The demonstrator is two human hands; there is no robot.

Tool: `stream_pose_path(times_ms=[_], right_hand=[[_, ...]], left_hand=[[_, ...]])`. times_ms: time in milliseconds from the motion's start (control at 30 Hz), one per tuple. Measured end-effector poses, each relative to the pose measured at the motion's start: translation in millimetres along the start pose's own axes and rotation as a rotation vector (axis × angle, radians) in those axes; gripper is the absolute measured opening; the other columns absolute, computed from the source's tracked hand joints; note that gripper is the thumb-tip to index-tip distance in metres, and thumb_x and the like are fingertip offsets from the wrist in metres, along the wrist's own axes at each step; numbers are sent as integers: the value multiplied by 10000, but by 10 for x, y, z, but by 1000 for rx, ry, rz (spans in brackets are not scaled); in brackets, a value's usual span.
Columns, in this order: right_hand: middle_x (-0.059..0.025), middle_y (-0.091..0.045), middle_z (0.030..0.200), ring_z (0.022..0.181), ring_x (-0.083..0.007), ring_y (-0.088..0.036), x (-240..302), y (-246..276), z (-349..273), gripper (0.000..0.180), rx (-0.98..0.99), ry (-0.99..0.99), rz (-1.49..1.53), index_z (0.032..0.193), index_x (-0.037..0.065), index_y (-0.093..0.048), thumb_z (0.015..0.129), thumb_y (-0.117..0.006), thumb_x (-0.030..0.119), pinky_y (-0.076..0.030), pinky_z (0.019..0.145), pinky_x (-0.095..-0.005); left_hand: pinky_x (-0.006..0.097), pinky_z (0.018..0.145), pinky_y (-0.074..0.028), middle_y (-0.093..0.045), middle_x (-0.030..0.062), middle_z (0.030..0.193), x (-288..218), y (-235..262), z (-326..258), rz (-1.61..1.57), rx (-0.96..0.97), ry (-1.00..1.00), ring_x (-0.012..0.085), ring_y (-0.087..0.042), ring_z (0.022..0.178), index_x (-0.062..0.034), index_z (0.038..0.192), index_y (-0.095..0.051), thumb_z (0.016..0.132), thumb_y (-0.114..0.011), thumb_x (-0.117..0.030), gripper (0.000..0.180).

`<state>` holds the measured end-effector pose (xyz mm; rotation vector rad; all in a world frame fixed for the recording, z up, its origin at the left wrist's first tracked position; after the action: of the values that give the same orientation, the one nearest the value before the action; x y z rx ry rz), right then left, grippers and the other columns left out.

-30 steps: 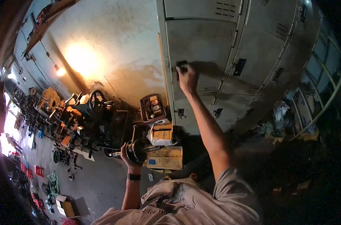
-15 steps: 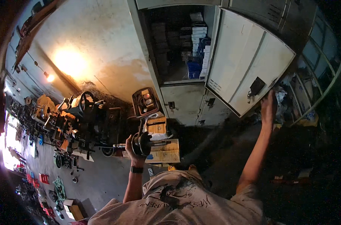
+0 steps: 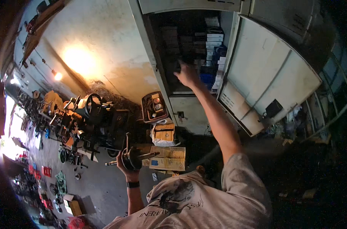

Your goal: The person polishes a rotating metal rod on a lathe with abrasive paper, measures the rod with a micrometer, and cuts threads onto it with a die wrench. The person then loosens the lathe chuck to remove the crankshaft and retrieves an item from a metal locker.

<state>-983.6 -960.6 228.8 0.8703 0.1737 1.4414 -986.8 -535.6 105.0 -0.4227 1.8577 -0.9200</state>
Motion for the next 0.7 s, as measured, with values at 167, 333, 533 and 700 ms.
stream_pose_path(times_ms=[167,333,533,700], right_hand=[[-226,-634,933,918,-387,-608,-295,-683,239,326,369,-210,-190,999,16,-615,780,-670,252,-498,728,-477],[-205,-639,760,717,-356,-639,113,292,-264,181,161,-57,189,911,6,-616,818,-649,157,-501,605,-423],[-73,-604,726,675,-194,-574,317,2417,-1188,226,70,-112,395,843,33,-623,687,-768,110,-443,645,-316],[-194,-530,1120,1039,-328,-535,220,4741,-2361,404,-342,154,-194,1085,2,-560,772,-670,233,-446,884,-433]], left_hand=[[425,798,-524,-635,191,1048,35,-98,-196,-67,113,-16,322,-624,936,-20,1099,-565,905,-387,-375,441],[429,789,-529,-625,202,1051,200,10,-267,-7,77,-99,343,-621,919,-17,1100,-546,903,-384,-395,456],[454,818,-511,-621,207,1053,531,-93,-219,-144,135,100,379,-598,977,18,1093,-561,905,-382,-350,450],[401,794,-532,-648,183,1023,839,-276,34,42,133,227,315,-637,906,3,1089,-596,902,-406,-372,461]])
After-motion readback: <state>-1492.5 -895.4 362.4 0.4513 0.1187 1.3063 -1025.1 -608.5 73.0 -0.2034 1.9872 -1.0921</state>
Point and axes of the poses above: each hand's wrist, its own z-axis towards the middle knuckle, its own y-axis out of the back of the hand, x = y × z, the point moved 7 cm from there along z, towards the middle knuckle
